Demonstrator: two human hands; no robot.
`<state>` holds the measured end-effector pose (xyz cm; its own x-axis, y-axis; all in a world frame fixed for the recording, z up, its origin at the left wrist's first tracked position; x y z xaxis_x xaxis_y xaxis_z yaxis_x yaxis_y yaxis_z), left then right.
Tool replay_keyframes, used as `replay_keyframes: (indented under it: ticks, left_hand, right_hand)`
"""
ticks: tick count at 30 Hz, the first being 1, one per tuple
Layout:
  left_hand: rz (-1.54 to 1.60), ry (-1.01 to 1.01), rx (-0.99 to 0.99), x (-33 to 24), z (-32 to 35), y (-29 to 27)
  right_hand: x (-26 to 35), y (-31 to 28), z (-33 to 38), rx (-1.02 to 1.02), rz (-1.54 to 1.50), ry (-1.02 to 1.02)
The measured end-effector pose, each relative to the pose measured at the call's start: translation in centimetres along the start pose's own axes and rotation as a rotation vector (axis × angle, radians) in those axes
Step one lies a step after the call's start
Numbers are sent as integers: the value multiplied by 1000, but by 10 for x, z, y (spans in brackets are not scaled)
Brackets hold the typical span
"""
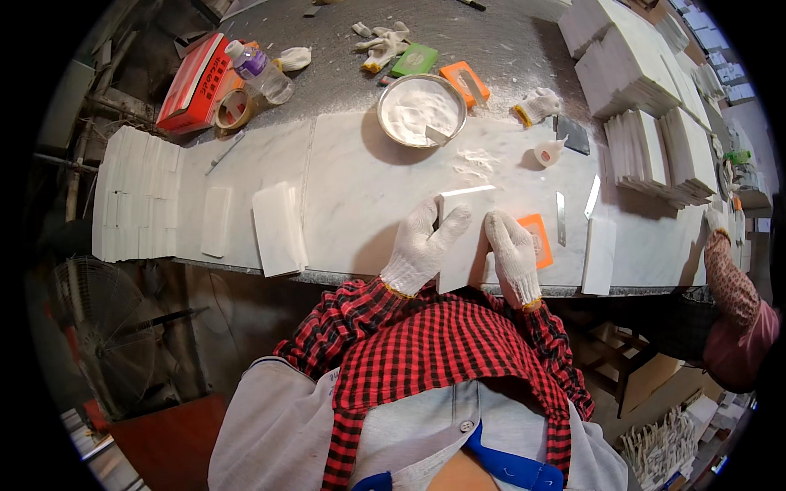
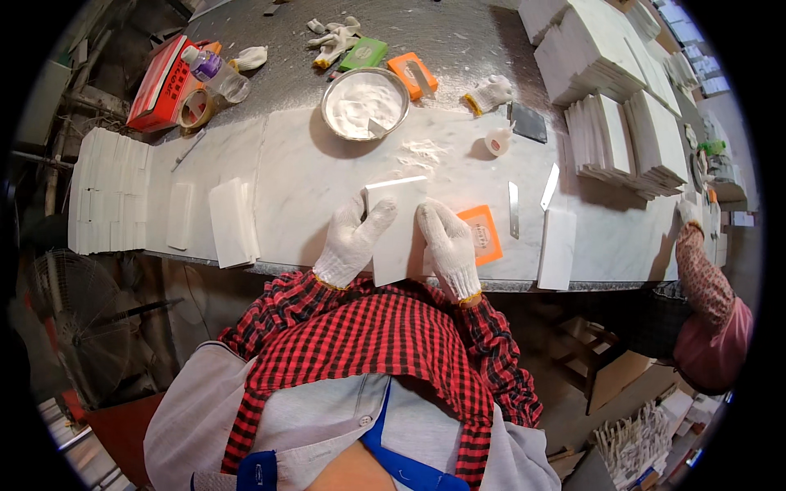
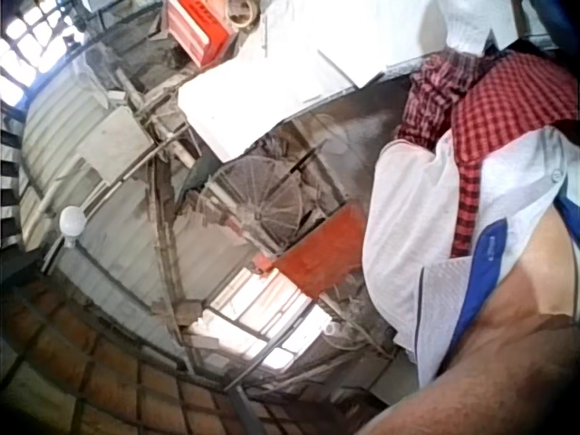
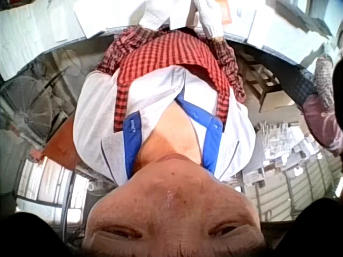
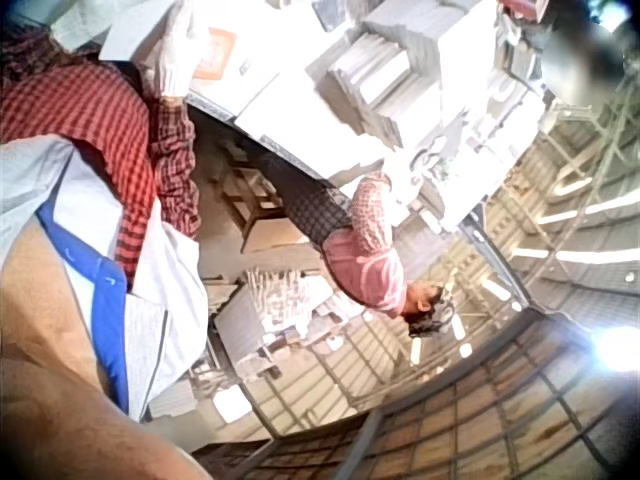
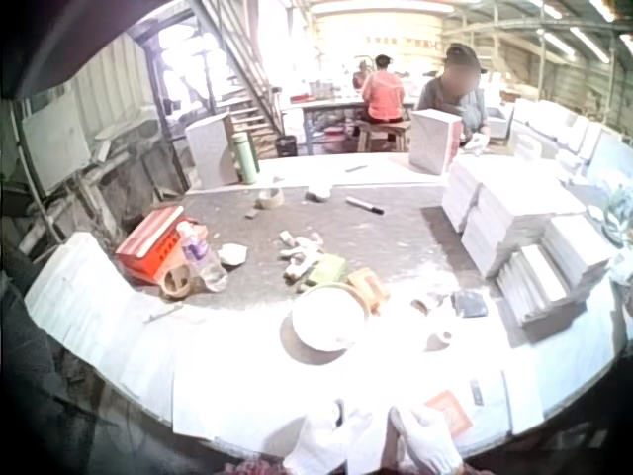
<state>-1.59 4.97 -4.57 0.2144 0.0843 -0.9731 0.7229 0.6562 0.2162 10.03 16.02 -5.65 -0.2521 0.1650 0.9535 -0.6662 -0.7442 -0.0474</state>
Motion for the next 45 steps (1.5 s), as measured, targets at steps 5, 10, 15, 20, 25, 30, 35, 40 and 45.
replay_keyframes:
  ticks: [5, 10, 15, 20, 25, 30, 35, 40, 45]
  left_hand:
    - [-196, 142, -38, -20, 4, -9]
    - [-310, 63, -61, -13, -1, -18]
    - [-22, -227, -87, 16, -8, -24]
    - [243, -361, -126, 52, -4, -18]
    - [142, -290, -129, 50, 1, -23]
    - [163, -175, 45, 18, 4, -11]
    - [186, -219, -24, 7, 11, -14]
    - [77, -90, -20, -1, 8, -23]
    - [-82, 57, 57, -22, 15, -30]
  right_hand:
    - [-9, 9, 5, -9, -29, 57]
    - [-32, 13, 11, -29, -105, 226]
    - [-51, 25, 15, -15, -447, 333]
    - [-66, 29, 13, 29, -642, 438]
    - [-67, 29, 11, -68, -667, 407]
    - [-42, 14, 13, -184, -287, 302]
    - [-17, 15, 13, -168, -29, -60]
    - [7, 13, 15, -151, 80, -402]
    - [36, 12, 22, -102, 284, -748]
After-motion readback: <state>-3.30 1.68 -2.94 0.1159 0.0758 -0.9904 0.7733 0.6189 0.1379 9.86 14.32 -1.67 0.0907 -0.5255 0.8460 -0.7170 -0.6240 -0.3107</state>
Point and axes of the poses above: each hand's wrist, its own z-axis away from the middle knuckle, its own y-axis out of the palm, x = y × z, the point moved 7 cm from there along -z, towards the middle knuckle, and after that the axes turned 4 degrees about y, right-handed, at the moved point
